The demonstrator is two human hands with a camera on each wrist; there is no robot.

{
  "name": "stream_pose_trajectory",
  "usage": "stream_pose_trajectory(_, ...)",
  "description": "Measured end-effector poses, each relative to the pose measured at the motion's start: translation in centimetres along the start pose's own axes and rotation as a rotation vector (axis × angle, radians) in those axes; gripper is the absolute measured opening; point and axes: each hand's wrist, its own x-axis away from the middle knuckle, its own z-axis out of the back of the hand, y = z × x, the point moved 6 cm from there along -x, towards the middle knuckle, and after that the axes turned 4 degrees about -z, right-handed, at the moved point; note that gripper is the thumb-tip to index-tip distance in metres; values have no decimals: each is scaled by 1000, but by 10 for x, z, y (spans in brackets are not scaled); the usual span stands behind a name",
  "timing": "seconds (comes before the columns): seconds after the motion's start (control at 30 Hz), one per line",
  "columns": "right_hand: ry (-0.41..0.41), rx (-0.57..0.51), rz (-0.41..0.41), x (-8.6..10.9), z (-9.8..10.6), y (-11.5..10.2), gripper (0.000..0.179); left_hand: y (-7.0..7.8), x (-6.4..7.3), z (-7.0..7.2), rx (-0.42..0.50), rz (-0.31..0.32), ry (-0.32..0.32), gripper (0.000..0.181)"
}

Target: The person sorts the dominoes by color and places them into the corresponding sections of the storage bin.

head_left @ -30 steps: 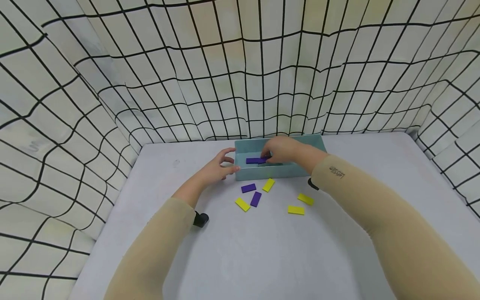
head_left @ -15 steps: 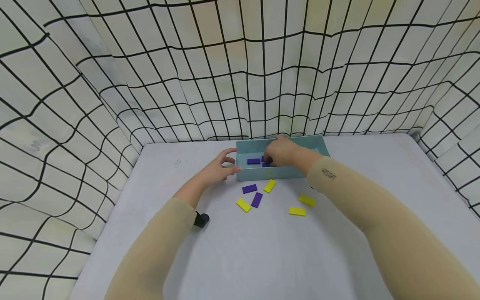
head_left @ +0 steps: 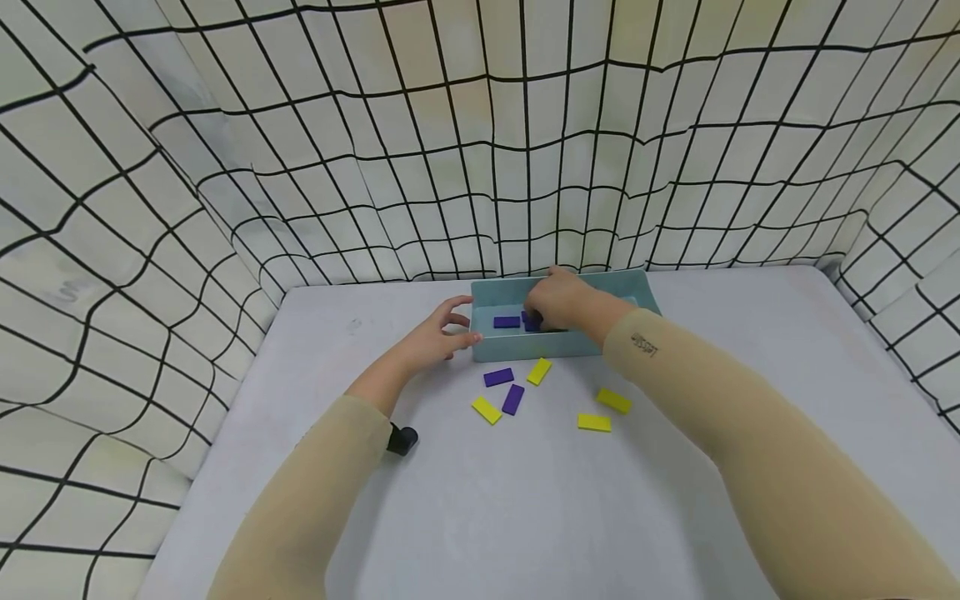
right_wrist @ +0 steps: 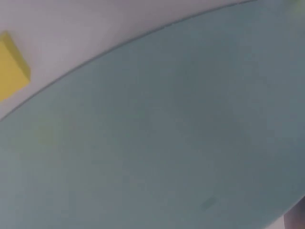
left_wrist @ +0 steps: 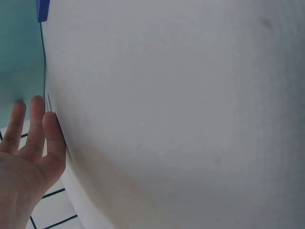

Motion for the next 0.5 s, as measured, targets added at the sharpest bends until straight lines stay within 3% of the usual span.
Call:
stream_pose_trajectory(0.23, 18, 4, 3, 2, 4, 1, 25, 0, 0, 0, 0, -4, 1, 74)
stream_pose_trajectory(0.5, 98, -120, 15, 4, 11, 5, 24, 0, 0, 0, -3, -5, -1, 75)
